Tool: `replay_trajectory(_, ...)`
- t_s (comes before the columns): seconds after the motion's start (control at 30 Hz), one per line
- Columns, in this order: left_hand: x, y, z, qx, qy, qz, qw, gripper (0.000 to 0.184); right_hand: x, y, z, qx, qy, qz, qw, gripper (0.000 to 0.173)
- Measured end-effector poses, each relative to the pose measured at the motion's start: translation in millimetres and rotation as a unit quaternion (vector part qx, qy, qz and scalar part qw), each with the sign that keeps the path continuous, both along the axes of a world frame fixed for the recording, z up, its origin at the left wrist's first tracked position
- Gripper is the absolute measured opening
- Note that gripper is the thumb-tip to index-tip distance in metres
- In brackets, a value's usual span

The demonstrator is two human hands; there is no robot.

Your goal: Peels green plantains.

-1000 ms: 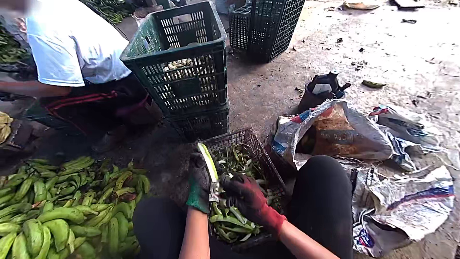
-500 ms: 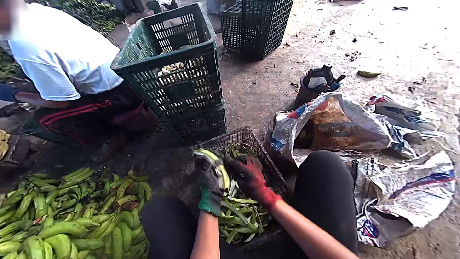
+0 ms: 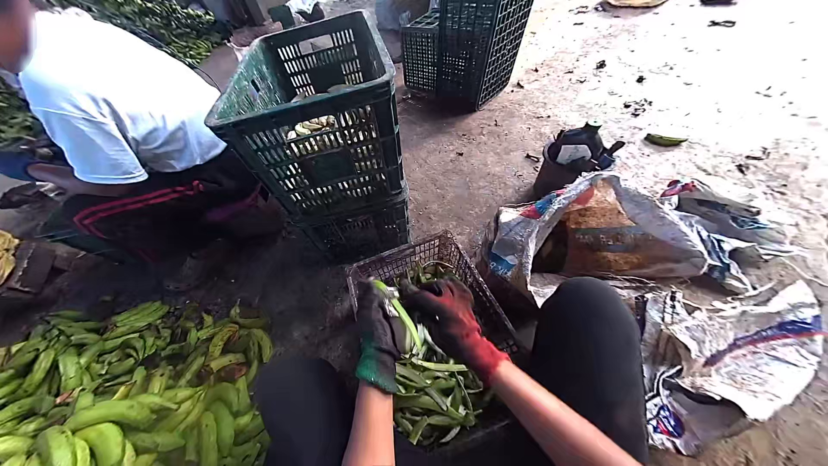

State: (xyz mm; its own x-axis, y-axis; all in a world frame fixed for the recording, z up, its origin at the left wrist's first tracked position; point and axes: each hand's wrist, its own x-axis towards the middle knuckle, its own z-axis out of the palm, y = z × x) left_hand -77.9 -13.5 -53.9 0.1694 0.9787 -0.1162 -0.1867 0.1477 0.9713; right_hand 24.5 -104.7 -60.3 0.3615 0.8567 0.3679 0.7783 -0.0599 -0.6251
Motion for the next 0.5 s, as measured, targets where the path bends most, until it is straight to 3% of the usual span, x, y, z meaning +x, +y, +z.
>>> replay_trajectory(0.07, -12.2, -1.7, 5.0, 0.105, 0.171, -0.115, 0.973, 0.042, 20.6, 17.9, 20.6, -0.093, -0.009, 0.040, 0.995, 0.036)
replay_trajectory(0.13, -19.2, 1.9, 13.0, 0.117, 0.224, -0.162, 0.954, 0.040, 31.7, 32.2, 30.4, -0.166, -0.005, 0.072, 0.983, 0.038)
replay_trajectory(0.2, -26.7, 2.9, 3.3, 0.030, 0.110, -0.185, 0.976, 0.037, 35.3, 40.0, 30.4, -0.226, 0.011, 0.069, 0.972, 0.038)
replay_trajectory(0.27, -28.7, 2.5, 0.1, -0.017, -0.004, -0.196, 0.980, 0.036, 38.1, 42.2, 25.1, -0.214, 0.040, 0.058, 0.974, 0.038)
replay_trajectory(0.37, -27.1, 7.8, 5.1, -0.053, -0.064, -0.119, 0.989, 0.041, 31.2, 23.7, 12.9, -0.122, 0.083, 0.044, 0.988, 0.038)
replay_trajectory(0.43, -24.2, 20.6, 6.7, -0.107, -0.157, -0.094, 0.977, 0.052, 13.2, 2.8, -1.0, -0.040, 0.045, 0.043, 0.997, 0.036)
replay_trajectory(0.5, -26.8, 30.9, 4.1, -0.155, -0.227, -0.099, 0.956, 0.052, -9.8, -17.9, -17.8, 0.042, -0.012, 0.053, 0.998, 0.035)
